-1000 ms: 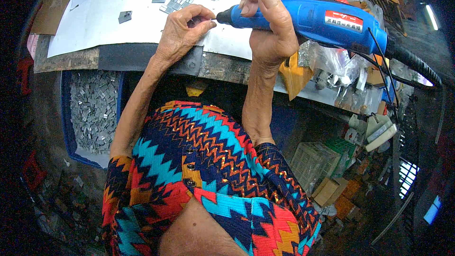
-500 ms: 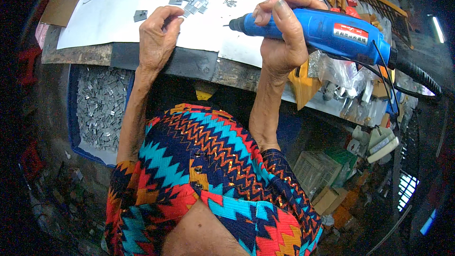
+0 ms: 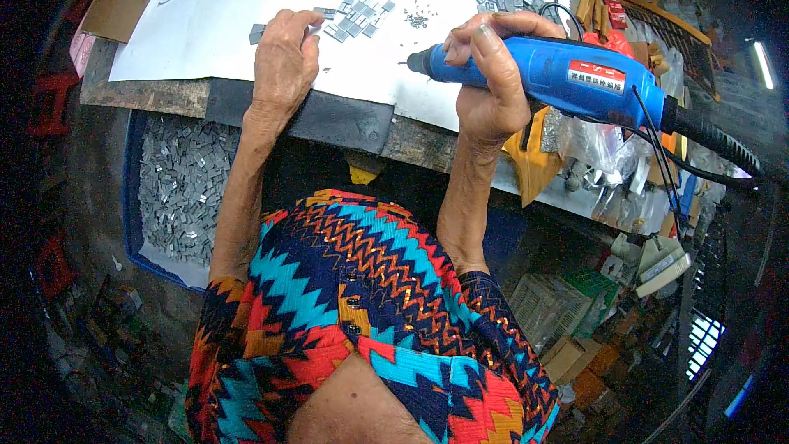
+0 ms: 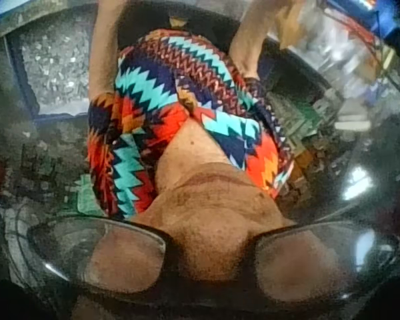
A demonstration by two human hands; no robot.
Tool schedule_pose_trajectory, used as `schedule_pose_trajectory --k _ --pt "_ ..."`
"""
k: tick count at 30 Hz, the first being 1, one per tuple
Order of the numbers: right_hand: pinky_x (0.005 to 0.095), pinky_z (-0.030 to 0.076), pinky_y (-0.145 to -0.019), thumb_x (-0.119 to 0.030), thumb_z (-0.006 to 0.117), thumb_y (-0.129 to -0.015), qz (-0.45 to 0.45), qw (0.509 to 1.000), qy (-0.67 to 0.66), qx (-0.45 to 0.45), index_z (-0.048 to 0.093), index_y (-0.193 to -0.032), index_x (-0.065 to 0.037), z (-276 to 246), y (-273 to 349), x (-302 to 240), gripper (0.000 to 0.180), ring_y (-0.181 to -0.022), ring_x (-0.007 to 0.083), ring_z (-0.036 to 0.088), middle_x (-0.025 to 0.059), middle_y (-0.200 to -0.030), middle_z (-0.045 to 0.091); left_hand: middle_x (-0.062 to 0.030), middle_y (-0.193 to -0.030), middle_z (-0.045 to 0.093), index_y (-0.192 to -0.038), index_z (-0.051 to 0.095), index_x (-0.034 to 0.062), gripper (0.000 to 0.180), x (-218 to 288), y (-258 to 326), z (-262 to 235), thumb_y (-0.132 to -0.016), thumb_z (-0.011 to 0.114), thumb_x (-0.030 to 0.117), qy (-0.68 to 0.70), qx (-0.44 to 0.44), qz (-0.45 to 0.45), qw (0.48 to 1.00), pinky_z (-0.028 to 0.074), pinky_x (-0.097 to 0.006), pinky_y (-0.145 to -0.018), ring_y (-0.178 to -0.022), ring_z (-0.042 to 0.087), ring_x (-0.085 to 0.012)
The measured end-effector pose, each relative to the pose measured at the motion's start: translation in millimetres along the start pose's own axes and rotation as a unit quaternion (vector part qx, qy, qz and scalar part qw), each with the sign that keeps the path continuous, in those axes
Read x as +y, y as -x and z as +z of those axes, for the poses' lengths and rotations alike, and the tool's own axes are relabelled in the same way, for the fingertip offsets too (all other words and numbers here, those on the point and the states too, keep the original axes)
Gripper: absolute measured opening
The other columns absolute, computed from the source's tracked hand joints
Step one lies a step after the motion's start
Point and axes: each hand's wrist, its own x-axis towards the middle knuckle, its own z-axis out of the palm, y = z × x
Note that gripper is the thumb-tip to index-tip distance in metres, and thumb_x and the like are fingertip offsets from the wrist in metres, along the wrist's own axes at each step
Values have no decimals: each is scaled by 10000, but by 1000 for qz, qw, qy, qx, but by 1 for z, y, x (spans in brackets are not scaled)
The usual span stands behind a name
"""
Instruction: Using an electric screwdriver to assemble or fasten small metal hardware components at a workbench.
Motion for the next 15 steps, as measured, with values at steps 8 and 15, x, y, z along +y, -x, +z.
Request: schedule_pose_trajectory --k 8,15 --pt "391 447 -588 -24 530 -725 8 1000 -4 0 517 -947 10 4 2 1 225 -562 204 554 172 -733 588 -147 -800 561 -880 630 2 179 -4 4 2 -725 541 -12 4 2 14 1000 477 -352 -723 -792 564 -258" --pt "318 461 -542 -5 561 -704 16 999 3 35 453 -966 5 6 2 2 284 -519 186 534 169 -678 569 -147 -798 564 -855 634 7 169 -3 0 -1 -746 505 26 48 -27 9 998 469 -367 -712 -771 567 -257"
